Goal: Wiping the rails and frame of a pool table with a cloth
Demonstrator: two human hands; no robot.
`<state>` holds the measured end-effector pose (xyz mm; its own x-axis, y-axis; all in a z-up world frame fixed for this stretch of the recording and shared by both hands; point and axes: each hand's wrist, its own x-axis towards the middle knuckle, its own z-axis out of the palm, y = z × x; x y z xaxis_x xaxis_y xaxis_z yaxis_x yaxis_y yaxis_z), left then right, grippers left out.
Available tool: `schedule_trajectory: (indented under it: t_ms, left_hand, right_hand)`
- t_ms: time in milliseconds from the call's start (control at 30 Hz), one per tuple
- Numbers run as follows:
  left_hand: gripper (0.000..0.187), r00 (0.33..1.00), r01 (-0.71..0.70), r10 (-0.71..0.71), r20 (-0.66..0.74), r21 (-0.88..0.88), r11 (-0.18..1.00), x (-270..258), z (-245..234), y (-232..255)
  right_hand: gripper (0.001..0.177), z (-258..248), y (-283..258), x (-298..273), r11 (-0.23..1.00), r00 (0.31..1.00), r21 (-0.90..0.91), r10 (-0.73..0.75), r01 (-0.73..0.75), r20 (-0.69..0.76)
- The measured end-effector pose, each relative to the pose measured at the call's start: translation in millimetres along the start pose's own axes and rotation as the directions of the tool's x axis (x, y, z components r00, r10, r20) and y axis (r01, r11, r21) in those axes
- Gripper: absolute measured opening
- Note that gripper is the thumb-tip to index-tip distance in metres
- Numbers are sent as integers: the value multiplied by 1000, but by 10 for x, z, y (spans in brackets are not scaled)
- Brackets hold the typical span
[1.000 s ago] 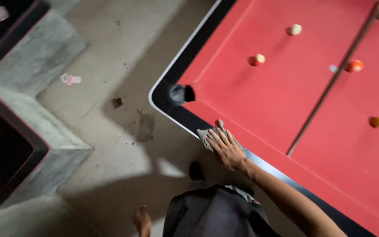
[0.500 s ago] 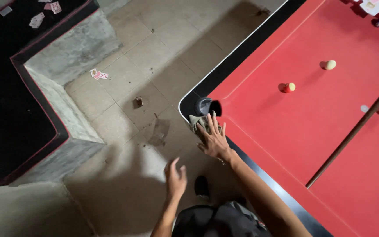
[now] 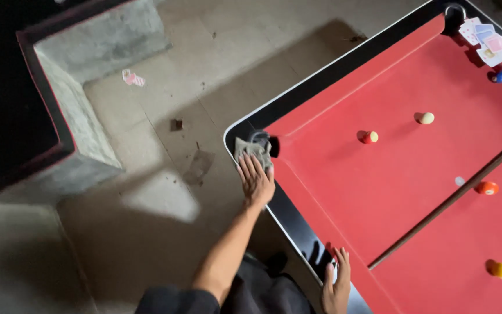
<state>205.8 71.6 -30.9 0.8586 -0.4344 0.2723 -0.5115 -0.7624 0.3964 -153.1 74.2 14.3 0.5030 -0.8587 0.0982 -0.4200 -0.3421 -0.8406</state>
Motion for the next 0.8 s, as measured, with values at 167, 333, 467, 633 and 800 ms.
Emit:
schedule_trajectory:
  t_ms: [167,333,467,633,800]
  left_hand:
    - [86,990,-108,121,-75,155,982,257,-16,-154]
    - [89,987,-145,133,90,155,977,560,-42,-336]
    - [86,955,-292,295,-36,76,953,866,-127,-517]
    - [85,919,-395,395,-8,-34,918,1255,-130,-676]
    - [83,832,-525,542,120,-149,838,1584,-305,-785]
  right_hand:
    - [40,-197,28,-145,977,971,195,125,-85,-202]
    - [40,-324,-1,-33,966,927,20,252,-257,-277]
    - [43,-124,-4,270,976,960,140,193,-167,-200]
    - [43,365,-12,668,936,960,317,216,-153,-175]
    - [44,879,-741,1072,939,976,318,178,-131,-125]
